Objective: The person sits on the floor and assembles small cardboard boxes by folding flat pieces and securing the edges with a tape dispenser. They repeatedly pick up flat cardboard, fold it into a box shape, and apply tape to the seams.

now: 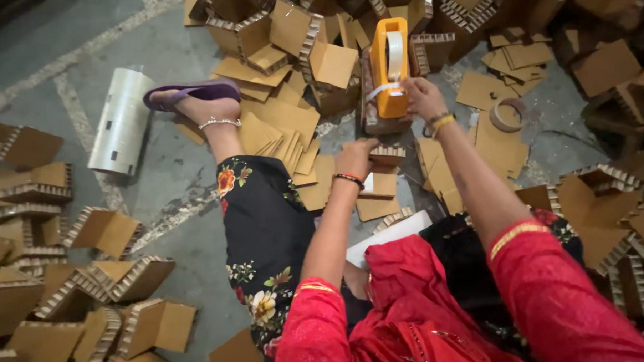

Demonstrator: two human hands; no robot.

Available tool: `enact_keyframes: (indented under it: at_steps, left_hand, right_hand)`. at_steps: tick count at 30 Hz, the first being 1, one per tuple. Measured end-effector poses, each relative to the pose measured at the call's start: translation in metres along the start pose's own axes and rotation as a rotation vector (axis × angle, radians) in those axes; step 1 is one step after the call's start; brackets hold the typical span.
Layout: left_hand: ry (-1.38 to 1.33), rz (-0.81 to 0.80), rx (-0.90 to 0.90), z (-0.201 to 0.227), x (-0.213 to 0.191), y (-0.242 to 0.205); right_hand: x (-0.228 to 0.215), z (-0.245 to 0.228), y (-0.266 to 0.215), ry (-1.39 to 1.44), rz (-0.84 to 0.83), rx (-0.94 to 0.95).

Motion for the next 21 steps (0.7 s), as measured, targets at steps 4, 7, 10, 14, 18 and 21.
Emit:
enact_keyframes:
  at_steps: [4, 7, 10, 14, 18, 21]
  left_hand:
    - [0.066, 0.003, -0.001, 0.006, -0.002, -0.005]
    - [0.057, -0.003, -0.004, 0.008, -0.004, -0.005]
    - [0.034, 0.022, 0.014, 0.011, -0.005, -0.005]
    - [0.041, 0.021, -0.02, 0.009, 0.005, 0.006]
    - [0.033, 0.062, 0.015, 0.003, 0.018, 0.028]
    - [0.031, 0.055, 0.029, 0.007, 0.023, 0.023]
  right_hand:
    - [0.011, -0.001, 0.02, -0.248, 0.038, -0.24]
    - [0.008, -0.013, 0.0, 0.003, 0.038, -0.285]
    - [-0.002, -0.013, -0.051, 0.092, 0.058, -0.068]
    - [-0.002, 0.027, -0.121, -0.038, 0.06, -0.085]
    - [-0.003, 0.091, -0.142, -0.318, 0.043, -0.037]
    - [-0.006, 0.106, -0.121, -0.564, 0.088, -0.014]
Point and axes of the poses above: each hand's wrist, its own y-axis towards the middle knuckle, its own x-axis out of the palm, z = x × y, the point moved 4 cm from there along y, towards the middle knuckle, and after that the axes turned 8 degrees about z, right-handed, at the moved point
